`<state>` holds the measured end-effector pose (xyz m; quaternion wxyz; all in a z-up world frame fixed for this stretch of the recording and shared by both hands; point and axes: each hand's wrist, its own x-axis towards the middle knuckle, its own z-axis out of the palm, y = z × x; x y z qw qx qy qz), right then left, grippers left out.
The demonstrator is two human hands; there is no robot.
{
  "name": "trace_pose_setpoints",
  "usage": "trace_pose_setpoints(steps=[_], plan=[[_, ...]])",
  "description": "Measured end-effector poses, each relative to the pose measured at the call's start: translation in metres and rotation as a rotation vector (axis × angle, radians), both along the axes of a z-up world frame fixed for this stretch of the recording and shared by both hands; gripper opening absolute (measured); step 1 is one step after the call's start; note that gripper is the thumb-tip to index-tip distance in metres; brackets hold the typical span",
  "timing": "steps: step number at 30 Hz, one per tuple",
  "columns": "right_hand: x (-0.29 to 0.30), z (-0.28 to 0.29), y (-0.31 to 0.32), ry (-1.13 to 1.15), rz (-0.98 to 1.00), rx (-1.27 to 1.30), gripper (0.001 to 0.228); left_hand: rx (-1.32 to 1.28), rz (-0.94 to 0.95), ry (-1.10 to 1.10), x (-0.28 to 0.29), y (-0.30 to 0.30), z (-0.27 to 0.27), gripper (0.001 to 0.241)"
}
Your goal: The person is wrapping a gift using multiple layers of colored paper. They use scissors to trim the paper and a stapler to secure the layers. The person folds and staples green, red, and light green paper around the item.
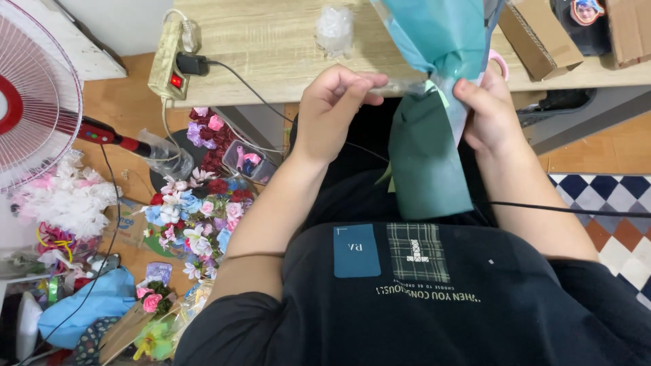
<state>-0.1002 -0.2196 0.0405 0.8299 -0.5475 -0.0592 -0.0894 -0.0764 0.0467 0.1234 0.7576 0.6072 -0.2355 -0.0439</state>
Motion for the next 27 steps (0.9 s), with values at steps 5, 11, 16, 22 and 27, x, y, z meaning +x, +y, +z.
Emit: trace_pose_setpoints(steps=[5,11,16,22,27], plan=[[0.005,-0.016,-0.027,0.080,-0.187,-0.140,0.069,-0.044,0.042,0.020,0.006,0.007,-0.004,0.013],[-0.006,0.010,-0.005,0.067,-0.092,0.029,0.071,-0.019,0.098,0.134,0.010,0.013,-0.013,0.016],[-0.009,0.017,-0.004,0.109,-0.102,-0.047,0.076,-0.068,0.115,0.203,0.016,0.019,-0.017,0.015],[-0.004,0.000,-0.020,0.102,-0.174,-0.069,0.059,-0.383,0.095,0.388,0.030,0.029,-0.024,0.012],[-0.011,0.002,-0.033,0.216,-0.268,0.069,0.040,-0.477,0.352,0.277,0.050,0.052,-0.023,0.011]])
